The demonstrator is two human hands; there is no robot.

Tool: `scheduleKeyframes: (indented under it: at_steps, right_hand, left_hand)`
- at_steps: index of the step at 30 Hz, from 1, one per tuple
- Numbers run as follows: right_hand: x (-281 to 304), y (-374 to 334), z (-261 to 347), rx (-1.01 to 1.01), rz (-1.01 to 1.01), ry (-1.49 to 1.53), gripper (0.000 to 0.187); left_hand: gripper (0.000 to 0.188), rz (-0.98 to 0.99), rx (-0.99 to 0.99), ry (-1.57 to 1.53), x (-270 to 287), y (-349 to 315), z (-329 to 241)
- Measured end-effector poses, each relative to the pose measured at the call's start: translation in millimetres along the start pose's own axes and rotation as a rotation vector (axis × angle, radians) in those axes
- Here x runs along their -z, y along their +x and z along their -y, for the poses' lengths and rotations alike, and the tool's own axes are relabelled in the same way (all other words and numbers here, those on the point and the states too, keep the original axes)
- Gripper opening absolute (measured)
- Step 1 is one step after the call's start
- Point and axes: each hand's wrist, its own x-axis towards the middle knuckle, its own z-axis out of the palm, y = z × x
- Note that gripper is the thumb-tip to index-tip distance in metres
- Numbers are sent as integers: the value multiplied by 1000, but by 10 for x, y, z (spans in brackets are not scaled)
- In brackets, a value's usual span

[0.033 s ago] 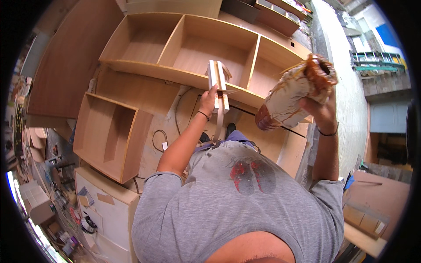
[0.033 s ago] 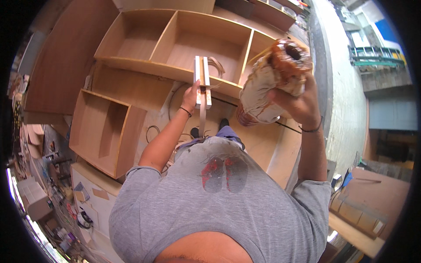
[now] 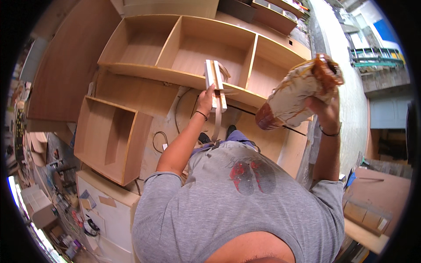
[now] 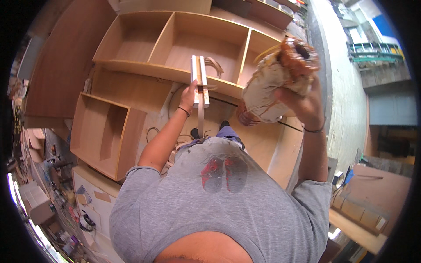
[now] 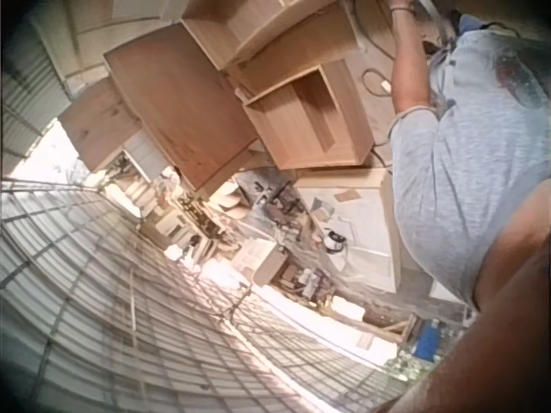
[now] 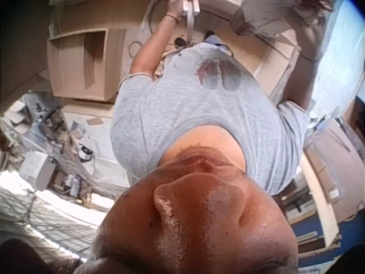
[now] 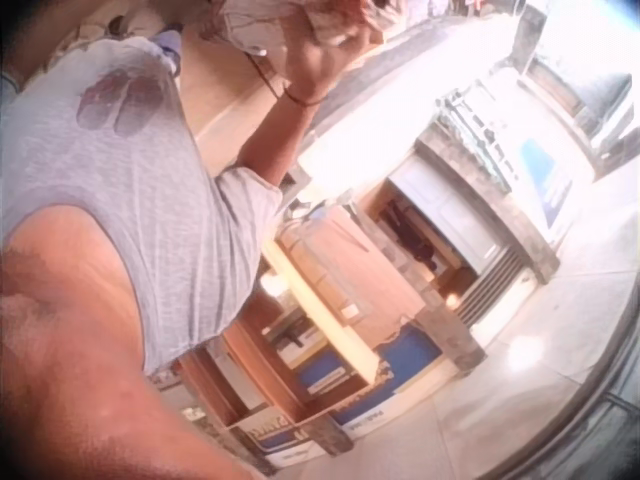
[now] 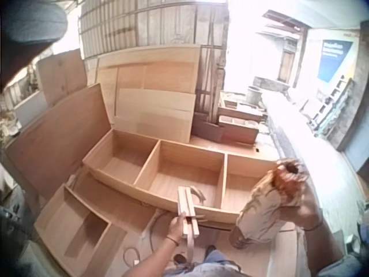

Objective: The person applies adhesive to a wooden furniture component and then manually presses a strip of edge banding along the glued edge.

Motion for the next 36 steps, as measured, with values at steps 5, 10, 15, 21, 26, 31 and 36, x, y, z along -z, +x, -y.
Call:
scheduleKeyframes:
  at_steps: [5, 10, 15, 21, 26, 31, 36]
  right_hand:
    - [817, -501, -83, 99, -329, -75, 84]
    - [1192, -1324, -205, -84, -552, -50, 84]
    - [1364, -2091, -1267, -280, -576, -245, 68]
    - [1073, -3265, -3113, -468, -827, -183, 75]
    - [528, -4037, -4717, -778, -1115, 21, 79]
    - [25, -4520, -5858, -939, -1194, 13, 85]
    - [-453, -4664, -6622, -1060, -1140, -169, 90]
  left_hand:
    - [47, -12, -110, 100, 139, 351, -32]
    - [46, 181, -19, 27, -75, 158, -393]
    - [40, 320, 187, 33, -152, 102, -554]
    - [43, 164, 279, 231, -390, -223, -256]
    - [40, 120, 357, 307, -558, -429, 5]
    - [44, 65, 423, 299, -705, -524, 270]
    - [47, -99, 376, 451, -842, -581, 526]
